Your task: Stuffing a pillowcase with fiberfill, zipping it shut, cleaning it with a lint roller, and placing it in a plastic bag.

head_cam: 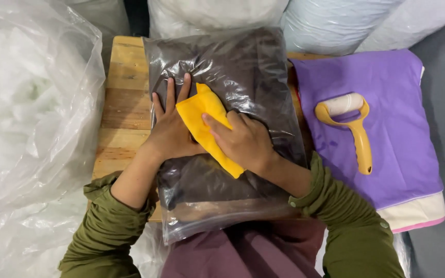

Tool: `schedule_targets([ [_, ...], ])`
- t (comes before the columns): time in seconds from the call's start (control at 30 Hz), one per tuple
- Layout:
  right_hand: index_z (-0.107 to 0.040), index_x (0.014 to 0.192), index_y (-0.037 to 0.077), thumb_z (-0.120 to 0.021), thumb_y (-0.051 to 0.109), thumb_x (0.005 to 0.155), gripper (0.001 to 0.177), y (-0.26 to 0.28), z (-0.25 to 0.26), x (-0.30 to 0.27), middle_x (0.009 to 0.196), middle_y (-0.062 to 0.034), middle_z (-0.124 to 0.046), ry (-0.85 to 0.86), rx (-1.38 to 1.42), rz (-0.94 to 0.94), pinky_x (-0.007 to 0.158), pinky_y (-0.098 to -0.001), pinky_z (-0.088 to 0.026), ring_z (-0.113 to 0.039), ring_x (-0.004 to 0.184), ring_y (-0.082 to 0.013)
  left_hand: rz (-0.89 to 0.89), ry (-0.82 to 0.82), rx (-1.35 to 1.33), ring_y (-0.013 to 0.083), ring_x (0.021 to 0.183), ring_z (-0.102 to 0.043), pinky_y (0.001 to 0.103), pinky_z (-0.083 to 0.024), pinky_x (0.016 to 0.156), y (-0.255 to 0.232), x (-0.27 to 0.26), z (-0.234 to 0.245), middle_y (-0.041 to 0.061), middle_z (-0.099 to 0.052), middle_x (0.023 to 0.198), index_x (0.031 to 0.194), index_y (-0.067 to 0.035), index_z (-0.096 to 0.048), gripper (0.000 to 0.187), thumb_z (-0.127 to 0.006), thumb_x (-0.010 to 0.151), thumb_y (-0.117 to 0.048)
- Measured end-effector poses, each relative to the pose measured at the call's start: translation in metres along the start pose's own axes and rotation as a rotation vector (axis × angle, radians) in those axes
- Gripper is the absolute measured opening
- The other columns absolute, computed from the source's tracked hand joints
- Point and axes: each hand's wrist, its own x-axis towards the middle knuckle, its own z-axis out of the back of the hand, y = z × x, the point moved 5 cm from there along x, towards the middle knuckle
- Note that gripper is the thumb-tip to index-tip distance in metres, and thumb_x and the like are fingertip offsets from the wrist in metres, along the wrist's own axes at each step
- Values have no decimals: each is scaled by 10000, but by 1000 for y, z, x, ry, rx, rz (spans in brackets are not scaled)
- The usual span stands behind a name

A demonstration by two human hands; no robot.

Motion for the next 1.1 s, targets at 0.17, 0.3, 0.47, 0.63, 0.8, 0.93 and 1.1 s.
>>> schedule_targets([
  [0.17, -687, 1346, 316, -602, 297, 993, 364, -15, 5, -4, 805, -17, -460, 39, -148, -7, 514, -247, -467, -576, 660, -185, 39, 87, -20, 511, 1533, 135, 820, 51, 1123, 1, -1, 4, 139, 103, 1728, 1650, -179, -292, 1336, -813, 575, -777],
  [0.3, -706, 1348, 349, -610, 405, 997, 368, -59, 12, -20, 842, -14, -505, 169, -360, -80, 534, -265, -498, -600, 710, -187, 69, 169, -16, 478, 1553, 150, 784, 82, 1143, 1, -5, 7, 135, 102, 1738, 1682, -226, -119, 1486, -788, 519, -865],
  [0.47, -736, 1384, 268, -604, 373, 1067, 359, -104, 27, -59, 789, -53, -476, 180, -280, -236, 571, -342, -513, -629, 734, -276, 87, 174, -49, 455, 1558, 156, 793, 84, 1135, 1, -10, 13, 108, 94, 1744, 1684, -255, -96, 1504, -792, 503, -873],
  [0.63, -502, 1550, 11, -591, 134, 1072, 502, -118, 44, -75, 1302, -340, -616, 238, 356, -522, 998, -595, -436, -561, 1162, -555, 161, 243, -170, 502, 1518, 211, 827, 32, 1120, 6, -21, 25, 111, 166, 1726, 1692, -265, -91, 1461, -843, 560, -801],
  [0.8, -204, 1651, 144, -717, 281, 958, 873, -119, 44, -93, 1566, -246, -385, 296, 993, -1085, 1166, -494, -364, -401, 1443, -376, 143, 220, -290, 530, 1504, 217, 811, -37, 1141, 10, -23, 21, 145, 195, 1710, 1695, -252, -67, 1442, -871, 608, -752],
  [0.93, -514, 1318, 193, -772, 269, 867, 525, -150, 82, -92, 1261, 24, -622, 40, 1055, -1198, 981, -244, -541, -626, 1137, -102, -52, 118, -444, 547, 1512, 311, 835, -11, 1134, 4, -16, 9, 116, 385, 1654, 1633, -313, 156, 1285, -741, 806, -716],
  [1.1, -496, 1493, 178, -730, 373, 1002, 578, -181, 174, -78, 1311, 69, -604, -90, 1261, -1023, 1003, -147, -508, -610, 1129, -6, -283, 76, -597, 439, 1602, 176, 701, -45, 1233, -19, -16, 1, 135, 228, 1716, 1660, -272, 29, 1003, -600, 967, -633],
])
